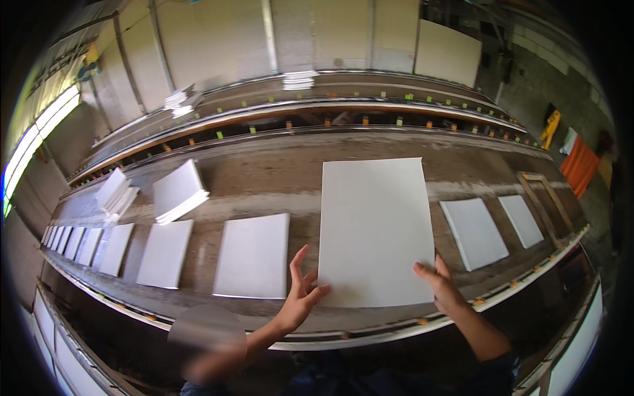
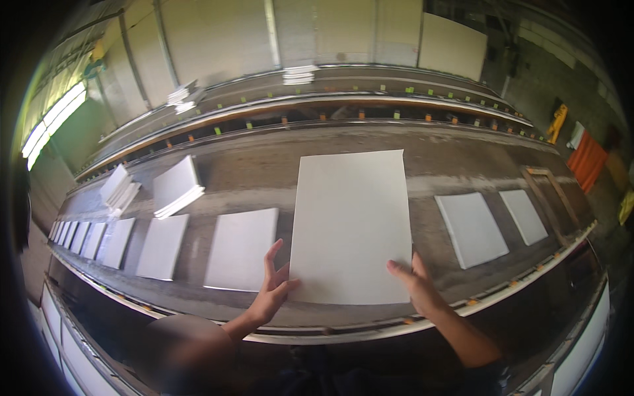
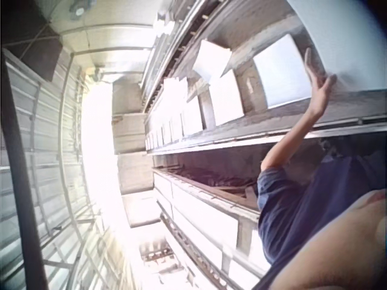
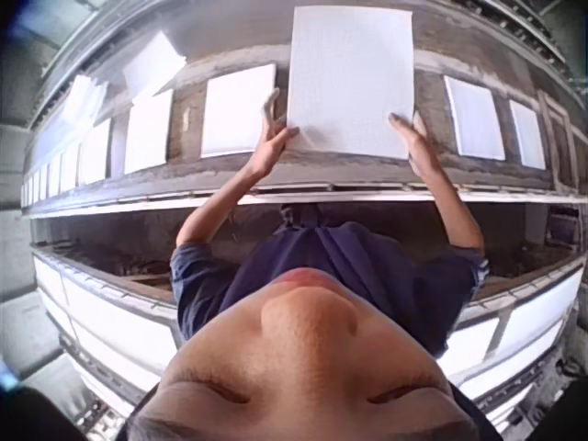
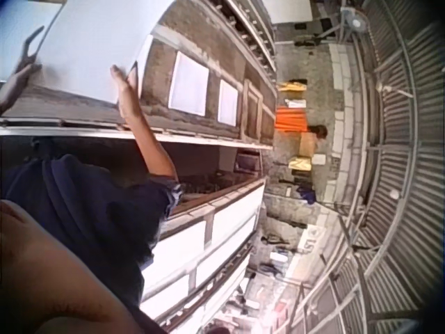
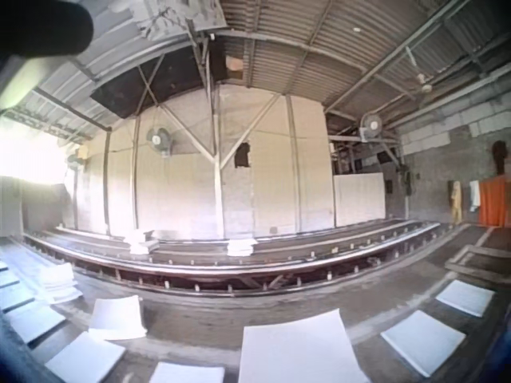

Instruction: The person repeatedly picks up white rectangular panels from a stack and places them into a wooden frame on a conveyor belt. The person smooths the surface of each panel with their hands before moving the frame along the belt to the next position.

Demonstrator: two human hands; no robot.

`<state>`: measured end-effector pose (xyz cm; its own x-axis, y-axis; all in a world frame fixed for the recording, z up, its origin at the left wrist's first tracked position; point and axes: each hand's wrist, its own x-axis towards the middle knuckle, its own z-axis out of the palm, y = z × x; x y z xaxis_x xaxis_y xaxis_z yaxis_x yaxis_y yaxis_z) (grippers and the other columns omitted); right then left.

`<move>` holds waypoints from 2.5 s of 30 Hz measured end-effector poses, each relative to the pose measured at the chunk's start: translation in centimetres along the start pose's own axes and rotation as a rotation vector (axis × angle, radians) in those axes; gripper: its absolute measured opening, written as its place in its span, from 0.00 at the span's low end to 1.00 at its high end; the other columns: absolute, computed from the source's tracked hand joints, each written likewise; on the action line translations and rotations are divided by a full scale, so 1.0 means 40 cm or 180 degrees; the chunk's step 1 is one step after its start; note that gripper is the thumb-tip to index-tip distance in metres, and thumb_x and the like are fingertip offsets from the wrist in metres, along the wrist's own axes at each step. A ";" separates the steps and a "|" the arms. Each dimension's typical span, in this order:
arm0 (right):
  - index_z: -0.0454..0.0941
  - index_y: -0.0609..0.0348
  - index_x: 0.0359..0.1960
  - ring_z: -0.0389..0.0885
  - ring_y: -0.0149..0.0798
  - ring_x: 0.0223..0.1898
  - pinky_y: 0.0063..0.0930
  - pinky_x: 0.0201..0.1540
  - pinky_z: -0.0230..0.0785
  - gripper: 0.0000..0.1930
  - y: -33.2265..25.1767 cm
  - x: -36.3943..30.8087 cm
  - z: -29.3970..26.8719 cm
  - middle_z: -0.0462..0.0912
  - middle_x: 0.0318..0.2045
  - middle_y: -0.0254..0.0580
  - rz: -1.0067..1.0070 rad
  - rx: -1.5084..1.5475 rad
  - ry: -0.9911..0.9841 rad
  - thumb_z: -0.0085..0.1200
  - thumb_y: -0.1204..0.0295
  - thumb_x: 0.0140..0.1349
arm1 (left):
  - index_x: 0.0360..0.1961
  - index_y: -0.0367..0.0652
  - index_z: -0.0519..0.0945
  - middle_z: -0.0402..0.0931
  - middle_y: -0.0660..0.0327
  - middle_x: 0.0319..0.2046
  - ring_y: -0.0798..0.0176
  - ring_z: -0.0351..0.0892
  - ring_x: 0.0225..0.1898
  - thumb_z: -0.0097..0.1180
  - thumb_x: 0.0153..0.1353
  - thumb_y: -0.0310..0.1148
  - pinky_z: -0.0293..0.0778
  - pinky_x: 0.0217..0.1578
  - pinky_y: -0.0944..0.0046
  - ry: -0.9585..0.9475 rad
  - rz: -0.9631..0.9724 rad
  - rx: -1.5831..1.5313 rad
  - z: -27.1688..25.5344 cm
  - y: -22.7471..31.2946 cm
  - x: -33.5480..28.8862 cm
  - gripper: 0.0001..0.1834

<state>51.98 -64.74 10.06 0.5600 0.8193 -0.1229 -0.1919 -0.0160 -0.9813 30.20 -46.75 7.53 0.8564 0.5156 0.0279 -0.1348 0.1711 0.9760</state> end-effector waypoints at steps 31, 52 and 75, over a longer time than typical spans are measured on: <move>0.60 0.63 0.61 0.69 0.37 0.52 0.29 0.55 0.61 0.32 0.042 -0.243 -1.300 0.72 0.49 0.43 -0.0462 0.0879 0.1747 0.60 0.71 0.54 | 0.66 0.45 0.55 0.68 0.54 0.55 0.64 0.70 0.50 0.47 0.67 0.29 0.66 0.52 0.63 -0.0107 0.0377 -0.0059 1.304 -0.436 0.523 0.28; 0.62 0.63 0.60 0.70 0.34 0.49 0.27 0.53 0.62 0.33 -0.134 -0.250 -2.068 0.72 0.47 0.40 -0.0563 0.1052 0.1507 0.61 0.70 0.53 | 0.55 0.38 0.63 0.78 0.56 0.35 0.70 0.74 0.39 0.48 0.67 0.35 0.68 0.42 0.69 -0.0331 -0.0377 0.0143 1.962 -0.512 0.852 0.20; 0.57 0.52 0.64 0.59 0.46 0.63 0.36 0.63 0.52 0.27 -0.253 0.066 -2.925 0.59 0.63 0.50 -0.0549 -0.1093 0.1654 0.47 0.60 0.65 | 0.57 0.37 0.62 0.77 0.53 0.37 0.68 0.74 0.34 0.47 0.68 0.38 0.71 0.37 0.66 0.0159 0.0610 0.0764 2.588 -0.750 1.315 0.22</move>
<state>149.71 -129.46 2.30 0.8935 0.4436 0.0696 0.1563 -0.1619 -0.9743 130.90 -111.69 2.09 0.8005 0.5609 0.2114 -0.1647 -0.1333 0.9773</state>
